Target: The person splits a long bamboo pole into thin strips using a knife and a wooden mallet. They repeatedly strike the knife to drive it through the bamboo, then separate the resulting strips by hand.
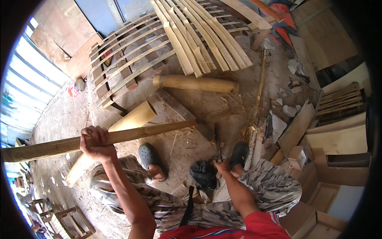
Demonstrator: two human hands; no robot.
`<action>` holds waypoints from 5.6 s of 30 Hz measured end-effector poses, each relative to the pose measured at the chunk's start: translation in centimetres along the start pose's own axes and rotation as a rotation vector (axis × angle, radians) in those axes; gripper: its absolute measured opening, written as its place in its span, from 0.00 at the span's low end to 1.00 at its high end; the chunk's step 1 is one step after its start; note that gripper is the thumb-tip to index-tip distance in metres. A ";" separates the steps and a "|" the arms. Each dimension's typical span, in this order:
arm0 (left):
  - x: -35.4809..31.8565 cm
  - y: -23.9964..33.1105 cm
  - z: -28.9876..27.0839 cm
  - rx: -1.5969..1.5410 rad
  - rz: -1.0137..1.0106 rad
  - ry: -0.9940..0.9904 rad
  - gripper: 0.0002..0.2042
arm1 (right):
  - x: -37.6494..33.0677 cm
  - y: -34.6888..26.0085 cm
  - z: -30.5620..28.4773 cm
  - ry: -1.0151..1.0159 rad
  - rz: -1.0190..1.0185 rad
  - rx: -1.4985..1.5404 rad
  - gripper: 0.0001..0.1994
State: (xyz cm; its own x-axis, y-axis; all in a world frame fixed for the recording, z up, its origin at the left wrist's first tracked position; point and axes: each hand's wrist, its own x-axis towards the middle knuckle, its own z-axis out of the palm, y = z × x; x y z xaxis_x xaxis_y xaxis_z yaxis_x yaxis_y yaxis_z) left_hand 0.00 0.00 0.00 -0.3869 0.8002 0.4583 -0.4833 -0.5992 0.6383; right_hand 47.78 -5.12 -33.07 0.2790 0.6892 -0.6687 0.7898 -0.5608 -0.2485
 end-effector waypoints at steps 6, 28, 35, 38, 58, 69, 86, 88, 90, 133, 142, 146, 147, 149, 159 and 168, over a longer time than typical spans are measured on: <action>0.4 -3.6 5.3 0.113 0.125 0.416 0.18 | -1.3 -3.1 -2.8 0.163 -0.049 0.240 0.27; -0.2 -8.6 10.3 0.270 -0.006 0.405 0.16 | -9.0 -14.5 0.7 0.217 -0.440 0.396 0.18; 0.2 -8.0 9.9 0.347 -0.006 0.469 0.15 | -11.1 -17.8 -0.7 0.208 -0.608 0.443 0.18; 0.2 -9.2 11.1 0.338 -0.006 0.442 0.15 | -5.2 -13.5 1.0 0.149 -0.351 0.428 0.17; 0.7 -9.3 10.9 0.431 0.030 0.474 0.14 | -4.8 -10.6 0.8 0.013 -0.269 0.249 0.24; 1.0 -9.2 10.8 0.426 0.013 0.464 0.15 | -5.2 -11.7 -1.4 -0.082 -0.164 0.241 0.23; 0.7 -8.3 10.0 0.498 0.042 0.520 0.13 | -5.6 -11.4 1.0 -0.063 -0.210 0.159 0.24; 0.9 -8.7 10.1 0.482 0.009 0.500 0.13 | -5.3 -10.5 1.8 0.067 -0.279 0.148 0.24; 0.6 -9.0 10.2 0.470 -0.008 0.497 0.13 | -4.8 -9.7 2.2 0.058 -0.241 0.154 0.23; 0.5 -8.1 8.7 0.480 0.001 0.699 0.18 | -6.4 -11.7 -0.2 0.128 -0.306 0.153 0.18; 0.2 -7.3 7.3 0.426 -0.011 0.626 0.15 | -6.7 -11.8 -0.9 -0.008 -0.391 0.185 0.23; 0.1 -7.6 8.2 0.349 -0.021 0.508 0.15 | -4.1 -7.3 1.2 -0.044 -0.107 0.237 0.23; 0.1 -7.3 7.8 0.328 -0.029 0.492 0.16 | -4.5 -8.3 1.2 -0.037 -0.137 0.206 0.23; -0.3 -7.1 7.1 0.296 -0.026 0.446 0.16 | -5.9 -10.4 0.6 -0.023 -0.188 0.137 0.23; -0.3 -7.9 9.2 0.435 0.047 0.732 0.18 | -18.7 -23.5 -4.7 0.103 -0.766 0.357 0.13; -1.2 -8.0 8.8 0.473 0.048 0.747 0.19 | -21.3 -22.2 -5.9 0.121 -0.708 0.241 0.14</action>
State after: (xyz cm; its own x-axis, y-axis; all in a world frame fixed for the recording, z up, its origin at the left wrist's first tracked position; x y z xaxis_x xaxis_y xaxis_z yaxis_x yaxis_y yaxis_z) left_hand 11.25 4.07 -0.18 -0.8900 0.4499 0.0733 -0.1419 -0.4263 0.8934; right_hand 27.52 -4.62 -9.15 -0.1817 0.9598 -0.2139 0.6647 -0.0404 -0.7460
